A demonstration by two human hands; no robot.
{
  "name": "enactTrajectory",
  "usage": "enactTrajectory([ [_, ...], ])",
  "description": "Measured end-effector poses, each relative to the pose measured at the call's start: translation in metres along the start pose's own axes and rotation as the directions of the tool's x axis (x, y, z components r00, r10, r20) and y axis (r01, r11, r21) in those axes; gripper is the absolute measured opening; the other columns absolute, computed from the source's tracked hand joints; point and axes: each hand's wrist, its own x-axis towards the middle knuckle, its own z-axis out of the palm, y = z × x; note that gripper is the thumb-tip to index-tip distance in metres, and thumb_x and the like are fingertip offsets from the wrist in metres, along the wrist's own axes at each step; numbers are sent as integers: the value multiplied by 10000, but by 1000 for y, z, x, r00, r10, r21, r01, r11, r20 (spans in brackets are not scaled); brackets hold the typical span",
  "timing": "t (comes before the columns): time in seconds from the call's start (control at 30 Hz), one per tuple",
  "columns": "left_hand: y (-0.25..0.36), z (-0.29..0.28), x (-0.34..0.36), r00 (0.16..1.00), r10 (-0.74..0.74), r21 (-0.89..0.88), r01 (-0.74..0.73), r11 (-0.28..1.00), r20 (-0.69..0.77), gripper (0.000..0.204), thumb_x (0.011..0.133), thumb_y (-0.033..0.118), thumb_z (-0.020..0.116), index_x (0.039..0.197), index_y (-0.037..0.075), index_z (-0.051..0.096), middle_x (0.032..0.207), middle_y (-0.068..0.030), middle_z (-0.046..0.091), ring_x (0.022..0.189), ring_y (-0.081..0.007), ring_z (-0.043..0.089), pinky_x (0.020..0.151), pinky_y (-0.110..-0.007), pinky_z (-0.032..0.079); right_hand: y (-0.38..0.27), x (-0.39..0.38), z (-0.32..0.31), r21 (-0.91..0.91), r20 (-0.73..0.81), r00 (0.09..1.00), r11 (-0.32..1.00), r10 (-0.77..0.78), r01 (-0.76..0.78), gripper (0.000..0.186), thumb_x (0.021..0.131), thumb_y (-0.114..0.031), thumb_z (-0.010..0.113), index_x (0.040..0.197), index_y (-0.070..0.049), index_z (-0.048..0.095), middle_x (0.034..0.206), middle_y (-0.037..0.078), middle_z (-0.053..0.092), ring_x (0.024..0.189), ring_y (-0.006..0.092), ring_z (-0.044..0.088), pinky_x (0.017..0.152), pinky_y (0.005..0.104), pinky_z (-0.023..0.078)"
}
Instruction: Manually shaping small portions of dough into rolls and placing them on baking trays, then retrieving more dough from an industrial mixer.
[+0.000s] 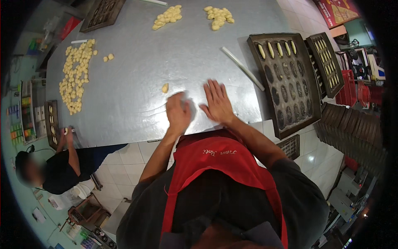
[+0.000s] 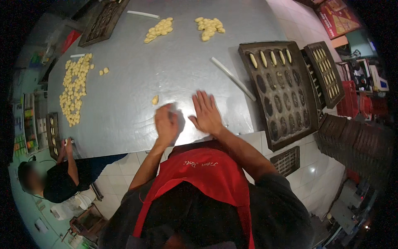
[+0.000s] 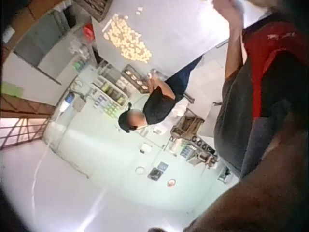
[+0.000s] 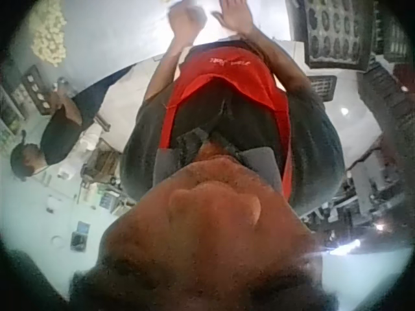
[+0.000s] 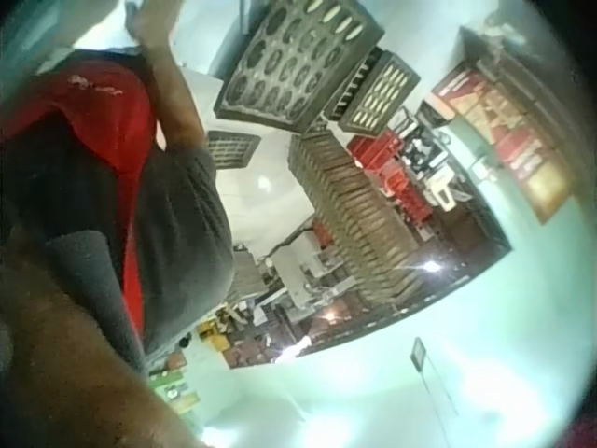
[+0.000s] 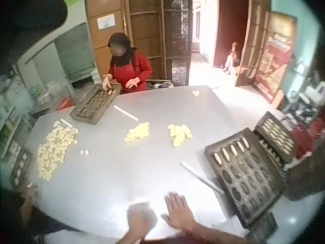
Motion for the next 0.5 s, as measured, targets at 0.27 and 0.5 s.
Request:
enactTrajectory([
  [0.27,-60,-12,44,993,-120,169,119,978,-3,323,951,172,749,1229,29,668,1221,-209,645,1145,-393,582,981,-507,466,23,53,-19,-76,-100,994,995,53,-61,783,979,-458,688,1500,84,471,1534,265,475,1438,431,416,1192,577,328],
  [0.5,-87,-40,21,977,-177,29,182,983,-118,266,950,55,713,1208,12,663,1010,-177,707,983,-366,650,874,-458,542,15,-18,-40,231,5,1000,973,-11,9,400,840,-137,800,1204,-13,688,1199,166,655,1167,363,584,995,469,503],
])
